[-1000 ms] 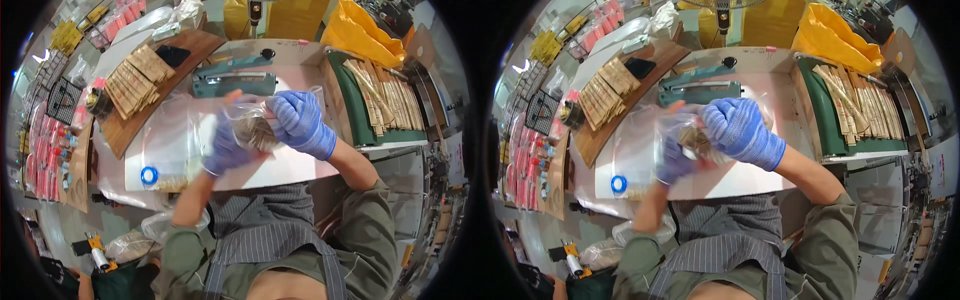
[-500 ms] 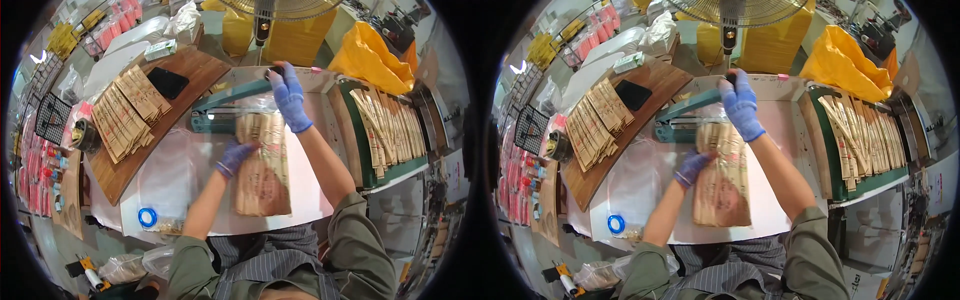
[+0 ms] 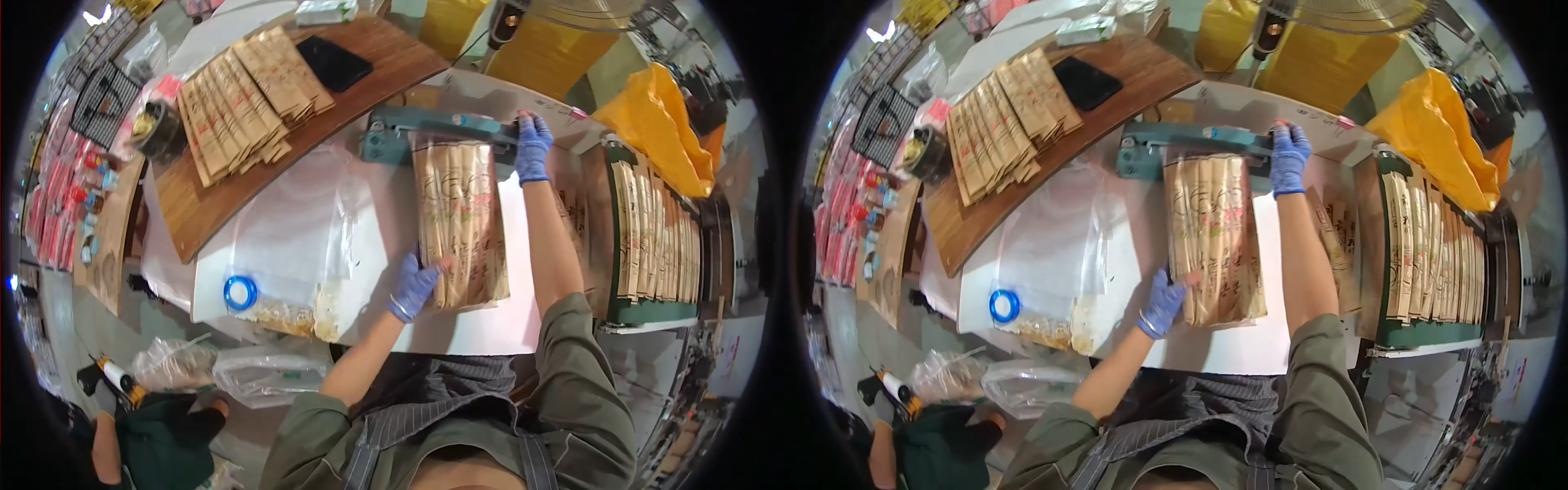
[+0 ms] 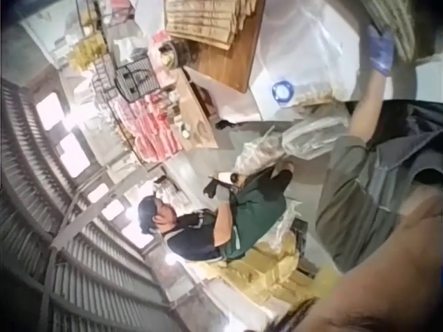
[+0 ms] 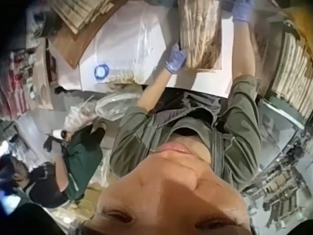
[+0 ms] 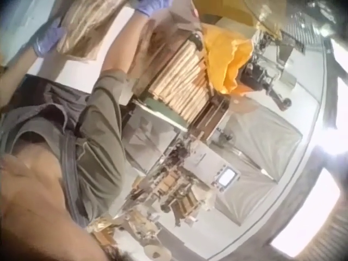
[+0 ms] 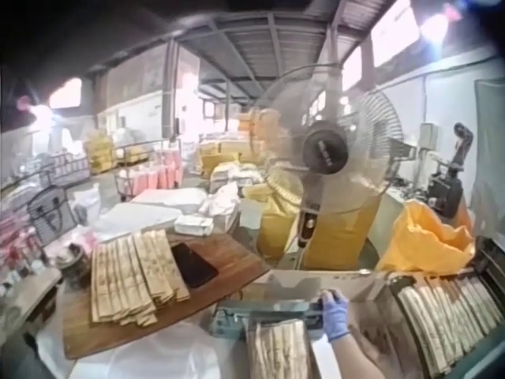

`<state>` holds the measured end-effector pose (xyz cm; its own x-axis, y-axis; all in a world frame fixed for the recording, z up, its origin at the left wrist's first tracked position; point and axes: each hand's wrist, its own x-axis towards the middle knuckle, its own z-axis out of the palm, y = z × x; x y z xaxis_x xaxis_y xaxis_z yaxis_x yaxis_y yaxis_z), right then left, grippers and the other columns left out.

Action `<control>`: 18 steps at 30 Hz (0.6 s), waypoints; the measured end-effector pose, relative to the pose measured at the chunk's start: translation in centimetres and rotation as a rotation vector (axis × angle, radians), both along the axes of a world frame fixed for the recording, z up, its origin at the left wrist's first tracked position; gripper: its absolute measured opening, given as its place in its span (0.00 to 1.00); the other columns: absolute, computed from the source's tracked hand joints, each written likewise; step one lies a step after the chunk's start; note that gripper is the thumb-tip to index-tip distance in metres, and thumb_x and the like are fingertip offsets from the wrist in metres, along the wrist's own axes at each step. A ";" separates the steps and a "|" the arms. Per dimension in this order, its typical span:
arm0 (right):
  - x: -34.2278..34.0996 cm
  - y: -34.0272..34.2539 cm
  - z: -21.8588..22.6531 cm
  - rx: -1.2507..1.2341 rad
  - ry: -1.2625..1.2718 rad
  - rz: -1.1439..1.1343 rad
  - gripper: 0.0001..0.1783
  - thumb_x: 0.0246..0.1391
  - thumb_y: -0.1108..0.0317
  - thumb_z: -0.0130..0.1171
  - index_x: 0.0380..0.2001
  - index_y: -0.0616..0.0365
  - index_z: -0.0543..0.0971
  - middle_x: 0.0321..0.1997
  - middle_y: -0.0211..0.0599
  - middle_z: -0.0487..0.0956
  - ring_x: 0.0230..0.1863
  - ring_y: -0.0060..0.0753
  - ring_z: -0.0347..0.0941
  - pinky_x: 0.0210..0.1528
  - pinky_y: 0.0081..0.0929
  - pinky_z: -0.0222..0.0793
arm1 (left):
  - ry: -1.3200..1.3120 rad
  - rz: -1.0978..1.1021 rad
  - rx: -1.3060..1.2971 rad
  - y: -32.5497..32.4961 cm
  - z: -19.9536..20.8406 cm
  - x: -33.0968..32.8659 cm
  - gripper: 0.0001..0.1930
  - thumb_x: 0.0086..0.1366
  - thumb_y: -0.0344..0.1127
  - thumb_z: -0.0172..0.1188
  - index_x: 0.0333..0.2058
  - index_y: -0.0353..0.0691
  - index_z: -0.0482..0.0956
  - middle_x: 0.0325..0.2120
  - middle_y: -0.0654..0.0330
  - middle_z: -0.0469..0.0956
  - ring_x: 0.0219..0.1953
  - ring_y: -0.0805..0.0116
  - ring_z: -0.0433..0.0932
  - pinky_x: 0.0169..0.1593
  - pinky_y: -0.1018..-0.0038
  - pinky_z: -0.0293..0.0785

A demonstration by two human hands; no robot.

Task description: Gathering bundles of sticks, placing them into plastic sleeves, and sealing the packages using a heat sealer.

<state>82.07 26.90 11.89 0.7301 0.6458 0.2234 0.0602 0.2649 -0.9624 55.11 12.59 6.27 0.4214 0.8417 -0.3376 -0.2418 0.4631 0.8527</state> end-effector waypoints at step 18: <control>-20.4 -15.8 0.1 -0.299 -1.005 0.251 0.16 0.39 0.68 0.59 0.35 0.58 0.70 0.47 0.53 0.64 0.50 0.55 0.59 0.52 0.45 0.56 | 0.999 -0.010 0.999 9.9 0.8 -17.9 0.06 0.52 0.33 0.56 0.23 0.37 0.72 0.20 0.49 0.71 0.25 0.51 0.71 0.31 0.64 0.68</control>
